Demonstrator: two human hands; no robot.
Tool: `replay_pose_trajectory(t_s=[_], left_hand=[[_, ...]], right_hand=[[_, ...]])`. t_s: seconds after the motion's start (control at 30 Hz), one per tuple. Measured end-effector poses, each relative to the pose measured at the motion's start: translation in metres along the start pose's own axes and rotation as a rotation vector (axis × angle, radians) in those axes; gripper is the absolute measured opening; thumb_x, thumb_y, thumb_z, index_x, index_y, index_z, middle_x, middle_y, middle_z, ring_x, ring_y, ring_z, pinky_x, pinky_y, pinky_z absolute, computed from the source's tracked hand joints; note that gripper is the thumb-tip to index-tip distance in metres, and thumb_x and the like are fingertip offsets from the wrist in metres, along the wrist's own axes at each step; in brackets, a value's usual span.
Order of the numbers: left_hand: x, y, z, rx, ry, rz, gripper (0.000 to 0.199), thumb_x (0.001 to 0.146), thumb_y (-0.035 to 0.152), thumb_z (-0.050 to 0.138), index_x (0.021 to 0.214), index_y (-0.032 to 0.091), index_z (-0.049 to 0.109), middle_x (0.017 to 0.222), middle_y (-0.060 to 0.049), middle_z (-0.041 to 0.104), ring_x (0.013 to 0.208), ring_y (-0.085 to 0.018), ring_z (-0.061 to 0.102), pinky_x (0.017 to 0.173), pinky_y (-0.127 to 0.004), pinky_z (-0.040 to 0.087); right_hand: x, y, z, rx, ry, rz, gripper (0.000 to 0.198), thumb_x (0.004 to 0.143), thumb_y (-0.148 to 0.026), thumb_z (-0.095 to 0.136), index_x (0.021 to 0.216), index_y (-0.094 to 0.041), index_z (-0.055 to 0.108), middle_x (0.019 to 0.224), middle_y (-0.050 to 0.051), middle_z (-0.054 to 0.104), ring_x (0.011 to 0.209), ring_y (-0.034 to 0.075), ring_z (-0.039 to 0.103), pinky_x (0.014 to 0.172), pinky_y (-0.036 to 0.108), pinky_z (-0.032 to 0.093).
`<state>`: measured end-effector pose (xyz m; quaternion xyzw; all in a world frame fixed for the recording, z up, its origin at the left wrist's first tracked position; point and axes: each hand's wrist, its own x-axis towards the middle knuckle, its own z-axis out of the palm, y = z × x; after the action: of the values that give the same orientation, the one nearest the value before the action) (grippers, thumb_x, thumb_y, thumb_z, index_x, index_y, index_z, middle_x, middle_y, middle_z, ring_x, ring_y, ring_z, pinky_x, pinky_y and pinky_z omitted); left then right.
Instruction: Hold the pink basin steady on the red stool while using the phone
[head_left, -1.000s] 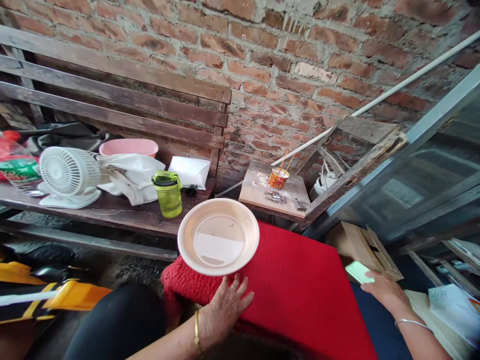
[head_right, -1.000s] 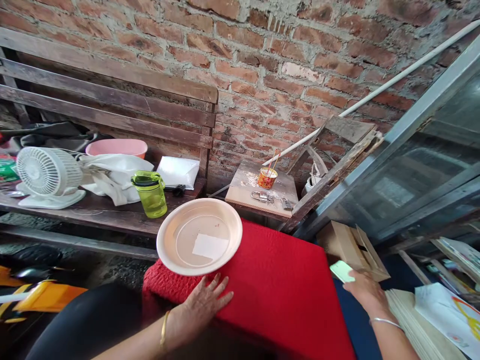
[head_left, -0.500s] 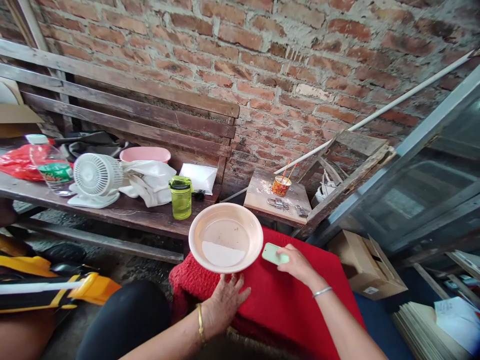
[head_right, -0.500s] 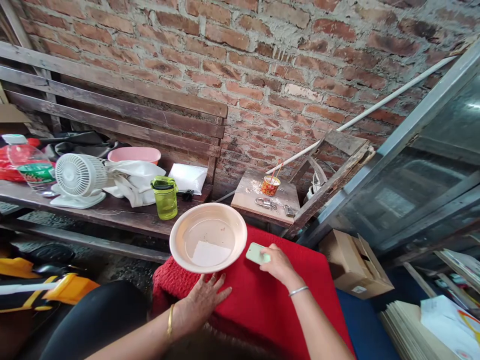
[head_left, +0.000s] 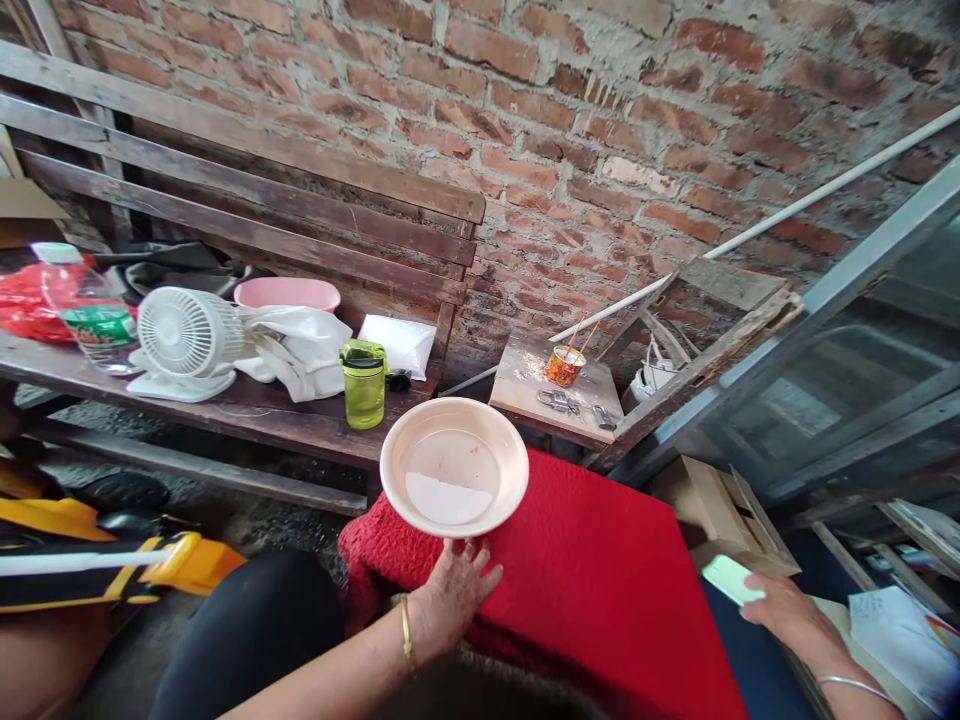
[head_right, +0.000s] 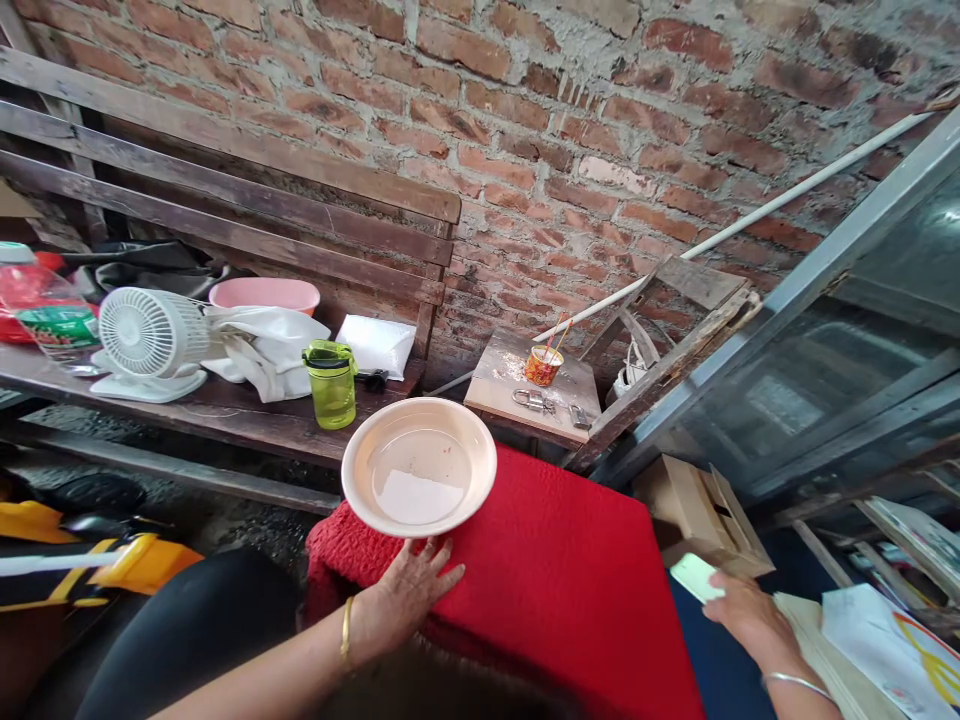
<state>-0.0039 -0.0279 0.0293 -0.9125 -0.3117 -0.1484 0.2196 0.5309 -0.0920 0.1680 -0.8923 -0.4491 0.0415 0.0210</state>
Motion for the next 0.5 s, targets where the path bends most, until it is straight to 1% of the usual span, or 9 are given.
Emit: replay_pose_trajectory(t_s=[0.07, 0.1, 0.17, 0.23, 0.33, 0.43, 0.5], left_hand=[[0.002, -0.002, -0.007, -0.023, -0.039, -0.001, 0.045, 0.099, 0.039, 0.063, 0.144, 0.036, 0.065, 0.14, -0.01, 0.064, 0.129, -0.033, 0.055, 0.108, -0.054, 0.032], [0.003, -0.002, -0.009, -0.03, -0.048, -0.004, 0.045, 0.098, 0.038, 0.064, 0.143, 0.036, 0.065, 0.14, -0.01, 0.064, 0.128, -0.033, 0.055, 0.108, -0.054, 0.033], [0.005, -0.004, -0.012, -0.042, -0.053, -0.012, 0.044, 0.097, 0.037, 0.066, 0.141, 0.036, 0.067, 0.139, -0.01, 0.065, 0.128, -0.033, 0.055, 0.107, -0.054, 0.033], [0.006, -0.005, -0.014, -0.056, -0.06, -0.014, 0.044, 0.097, 0.037, 0.066, 0.141, 0.036, 0.067, 0.139, -0.01, 0.065, 0.128, -0.033, 0.055, 0.107, -0.054, 0.033], [0.008, -0.007, -0.016, -0.086, -0.09, -0.012, 0.043, 0.097, 0.035, 0.066, 0.141, 0.035, 0.067, 0.138, -0.01, 0.066, 0.126, -0.033, 0.057, 0.106, -0.054, 0.034], [0.009, -0.008, -0.018, -0.112, -0.119, -0.003, 0.045, 0.096, 0.035, 0.067, 0.141, 0.034, 0.067, 0.139, -0.011, 0.066, 0.126, -0.033, 0.057, 0.106, -0.054, 0.035], [0.008, -0.009, -0.018, -0.114, -0.115, 0.002, 0.046, 0.096, 0.035, 0.068, 0.142, 0.033, 0.067, 0.139, -0.011, 0.066, 0.127, -0.033, 0.057, 0.106, -0.054, 0.035]], right_hand=[[0.002, 0.014, -0.007, -0.024, -0.021, 0.057, 0.021, 0.043, -0.026, 0.069, 0.063, -0.033, 0.068, 0.096, 0.021, 0.074, 0.094, 0.044, 0.074, 0.089, 0.057, 0.053], [0.003, 0.013, -0.007, -0.022, -0.034, 0.052, 0.022, 0.043, -0.027, 0.069, 0.064, -0.034, 0.069, 0.098, 0.02, 0.074, 0.098, 0.046, 0.073, 0.091, 0.059, 0.052], [0.006, -0.008, 0.0, 0.009, -0.067, -0.025, 0.026, 0.047, -0.03, 0.069, 0.072, -0.033, 0.072, 0.102, 0.019, 0.073, 0.103, 0.045, 0.072, 0.094, 0.056, 0.052], [0.006, -0.049, 0.013, 0.054, -0.103, -0.136, 0.033, 0.052, -0.033, 0.07, 0.085, -0.029, 0.076, 0.105, 0.017, 0.071, 0.102, 0.039, 0.072, 0.094, 0.049, 0.053], [-0.008, -0.13, 0.037, 0.144, -0.171, -0.335, 0.042, 0.062, -0.036, 0.071, 0.102, -0.028, 0.077, 0.109, 0.007, 0.068, 0.099, 0.027, 0.071, 0.09, 0.037, 0.054], [-0.035, -0.208, 0.052, 0.227, -0.246, -0.552, 0.043, 0.067, -0.031, 0.073, 0.109, -0.027, 0.077, 0.108, 0.003, 0.065, 0.099, 0.023, 0.067, 0.086, 0.031, 0.051], [-0.051, -0.242, 0.058, 0.247, -0.278, -0.634, 0.043, 0.065, -0.024, 0.074, 0.108, -0.027, 0.077, 0.105, 0.002, 0.063, 0.1, 0.022, 0.065, 0.085, 0.03, 0.049]])
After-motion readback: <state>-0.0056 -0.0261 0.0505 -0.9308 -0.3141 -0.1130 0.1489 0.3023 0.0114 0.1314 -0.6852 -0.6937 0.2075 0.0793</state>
